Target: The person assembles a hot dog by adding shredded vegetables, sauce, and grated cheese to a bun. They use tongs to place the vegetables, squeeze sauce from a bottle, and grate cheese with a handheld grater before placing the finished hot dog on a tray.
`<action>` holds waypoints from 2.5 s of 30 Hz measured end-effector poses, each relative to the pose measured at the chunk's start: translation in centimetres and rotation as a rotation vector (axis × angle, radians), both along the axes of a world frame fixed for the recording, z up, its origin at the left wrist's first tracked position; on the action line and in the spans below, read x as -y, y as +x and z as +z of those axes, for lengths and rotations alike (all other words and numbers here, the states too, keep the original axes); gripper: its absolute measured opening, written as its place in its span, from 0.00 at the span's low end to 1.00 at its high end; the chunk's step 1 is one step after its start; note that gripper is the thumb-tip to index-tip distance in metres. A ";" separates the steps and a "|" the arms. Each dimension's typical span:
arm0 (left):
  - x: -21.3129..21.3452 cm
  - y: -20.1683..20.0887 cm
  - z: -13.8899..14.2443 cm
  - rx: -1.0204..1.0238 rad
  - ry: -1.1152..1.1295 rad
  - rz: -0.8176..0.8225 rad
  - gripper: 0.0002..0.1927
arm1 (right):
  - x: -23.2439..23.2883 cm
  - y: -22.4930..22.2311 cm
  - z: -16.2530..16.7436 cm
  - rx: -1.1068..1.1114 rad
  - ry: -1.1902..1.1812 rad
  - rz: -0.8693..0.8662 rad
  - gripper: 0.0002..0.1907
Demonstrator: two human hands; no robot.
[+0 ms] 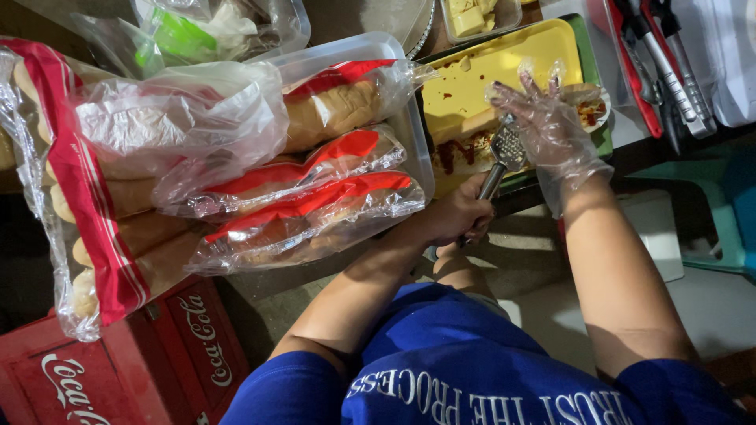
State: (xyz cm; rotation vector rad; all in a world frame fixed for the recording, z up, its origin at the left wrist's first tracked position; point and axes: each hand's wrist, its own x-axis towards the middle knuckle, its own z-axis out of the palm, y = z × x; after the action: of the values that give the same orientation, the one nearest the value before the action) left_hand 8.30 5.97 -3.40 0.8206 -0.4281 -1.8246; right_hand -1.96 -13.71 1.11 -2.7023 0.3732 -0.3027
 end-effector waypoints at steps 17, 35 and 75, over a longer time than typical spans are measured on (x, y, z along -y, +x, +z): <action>-1.4 1.3 1.8 0.155 0.018 0.065 0.19 | -3.2 3.5 0.3 -0.164 0.029 0.056 0.26; -4.5 0.8 -4.6 -0.279 0.082 0.020 0.10 | -3.1 2.3 0.8 0.250 0.541 -0.142 0.11; -5.9 2.7 3.6 -0.043 0.107 0.044 0.24 | -6.8 1.1 -1.6 0.198 0.342 -0.091 0.08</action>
State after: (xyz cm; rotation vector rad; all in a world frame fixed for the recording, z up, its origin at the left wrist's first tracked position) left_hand 10.98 11.91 0.16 0.8553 -0.2845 -1.8335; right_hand -0.87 -6.86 -0.52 -2.3024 0.4454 -0.4814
